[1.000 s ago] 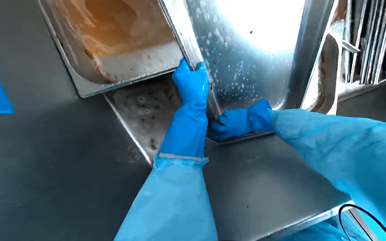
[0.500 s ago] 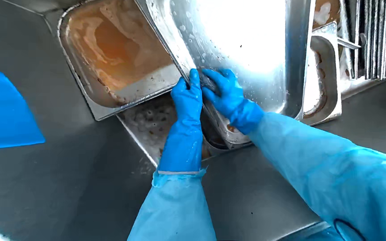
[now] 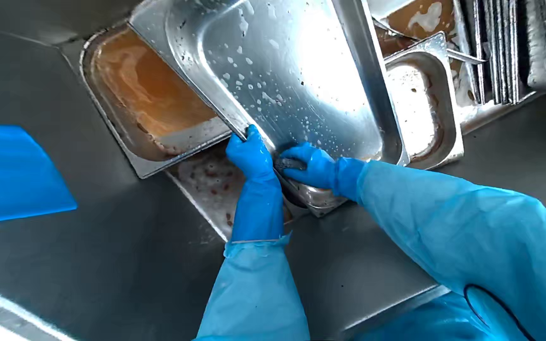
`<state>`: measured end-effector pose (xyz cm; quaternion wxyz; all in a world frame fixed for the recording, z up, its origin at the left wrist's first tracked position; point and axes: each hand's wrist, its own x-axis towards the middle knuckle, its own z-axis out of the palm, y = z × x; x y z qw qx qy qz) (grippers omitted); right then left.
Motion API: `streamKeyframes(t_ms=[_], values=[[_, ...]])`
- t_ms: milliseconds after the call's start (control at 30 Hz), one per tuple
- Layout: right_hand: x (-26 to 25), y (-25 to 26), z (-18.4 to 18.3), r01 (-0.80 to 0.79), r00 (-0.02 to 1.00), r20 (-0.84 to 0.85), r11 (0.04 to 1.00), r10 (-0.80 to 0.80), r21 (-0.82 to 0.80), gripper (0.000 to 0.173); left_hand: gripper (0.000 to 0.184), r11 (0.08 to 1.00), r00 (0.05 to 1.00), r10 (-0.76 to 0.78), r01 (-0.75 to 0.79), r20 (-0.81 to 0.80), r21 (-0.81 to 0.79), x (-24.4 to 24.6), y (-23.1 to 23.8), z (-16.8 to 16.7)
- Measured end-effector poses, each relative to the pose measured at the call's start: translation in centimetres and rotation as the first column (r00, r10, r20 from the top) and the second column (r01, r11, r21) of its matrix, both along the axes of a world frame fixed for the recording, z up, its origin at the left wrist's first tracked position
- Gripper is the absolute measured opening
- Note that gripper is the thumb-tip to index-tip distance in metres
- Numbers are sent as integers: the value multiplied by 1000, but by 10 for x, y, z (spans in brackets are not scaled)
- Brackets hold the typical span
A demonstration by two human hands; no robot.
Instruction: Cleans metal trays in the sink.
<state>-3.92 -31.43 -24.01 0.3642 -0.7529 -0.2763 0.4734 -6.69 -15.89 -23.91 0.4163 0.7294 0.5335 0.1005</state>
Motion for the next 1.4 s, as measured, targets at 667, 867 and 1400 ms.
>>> streamKeyframes(t_ms=[667,867,1400], values=[[-59,-96,44,-814,568,351,570,744,111,41,24,837,878,-296,49,-376,-544,-115,-102,8],[-22,-141,37,-799,593,255,597,764,70,44,23,847,877,-272,24,-395,-531,-123,-92,32],[-63,-86,28,-461,887,-110,860,448,-217,49,27,913,862,-186,-26,-471,-408,-118,-108,39]])
